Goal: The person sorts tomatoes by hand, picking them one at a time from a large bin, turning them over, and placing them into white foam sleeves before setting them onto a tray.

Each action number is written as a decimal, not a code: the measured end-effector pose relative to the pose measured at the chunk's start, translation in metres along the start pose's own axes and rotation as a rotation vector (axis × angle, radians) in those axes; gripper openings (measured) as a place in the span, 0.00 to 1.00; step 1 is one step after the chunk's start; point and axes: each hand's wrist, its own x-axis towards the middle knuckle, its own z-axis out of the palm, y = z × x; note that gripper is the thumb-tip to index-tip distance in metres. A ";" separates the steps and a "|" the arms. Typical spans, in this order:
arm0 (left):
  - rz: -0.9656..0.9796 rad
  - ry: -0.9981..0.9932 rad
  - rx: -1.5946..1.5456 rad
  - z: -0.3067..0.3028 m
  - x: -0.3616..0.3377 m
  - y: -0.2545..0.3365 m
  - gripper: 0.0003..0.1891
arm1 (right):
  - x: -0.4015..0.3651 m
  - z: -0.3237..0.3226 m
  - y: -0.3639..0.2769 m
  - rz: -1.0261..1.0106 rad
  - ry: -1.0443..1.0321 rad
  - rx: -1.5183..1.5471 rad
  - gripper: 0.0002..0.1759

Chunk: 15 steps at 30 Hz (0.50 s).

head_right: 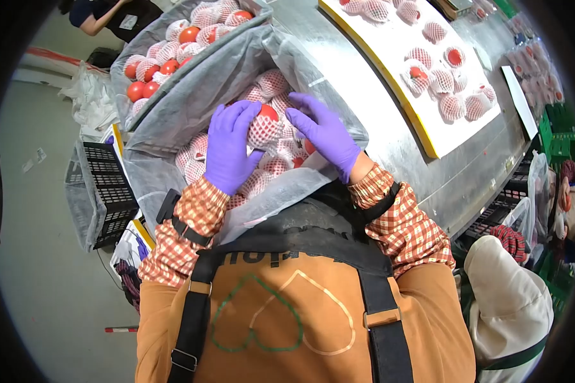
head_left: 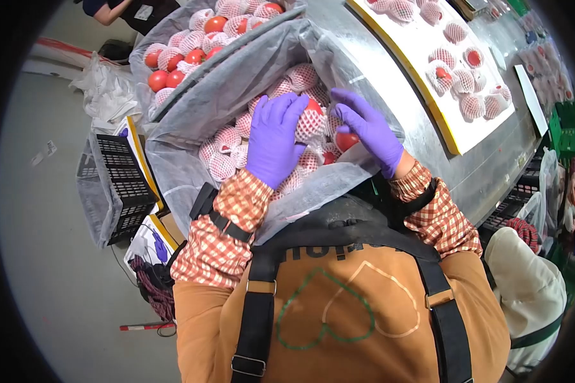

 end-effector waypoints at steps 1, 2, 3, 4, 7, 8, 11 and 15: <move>0.001 0.011 0.010 -0.005 -0.002 0.000 0.43 | -0.002 0.006 -0.005 -0.013 -0.007 -0.004 0.25; 0.063 0.074 -0.006 -0.008 -0.005 -0.001 0.41 | -0.004 0.014 -0.009 0.102 -0.119 0.228 0.26; 0.124 0.133 -0.022 -0.011 -0.008 -0.001 0.40 | -0.004 0.021 -0.012 0.222 -0.232 0.460 0.27; 0.153 0.133 -0.022 -0.012 -0.015 -0.003 0.38 | 0.000 0.025 -0.006 0.262 -0.325 0.588 0.28; 0.162 0.184 -0.087 -0.014 -0.028 -0.003 0.39 | -0.003 0.045 -0.015 0.197 -0.322 0.645 0.25; 0.118 0.211 -0.097 -0.021 -0.029 -0.001 0.42 | 0.000 0.051 -0.015 0.187 -0.312 0.665 0.26; -0.127 0.222 -0.119 -0.042 -0.039 0.014 0.46 | -0.008 0.066 -0.024 0.069 -0.246 0.600 0.26; -0.401 0.240 -0.544 -0.045 -0.053 0.034 0.47 | -0.004 0.082 -0.010 -0.082 -0.149 0.395 0.28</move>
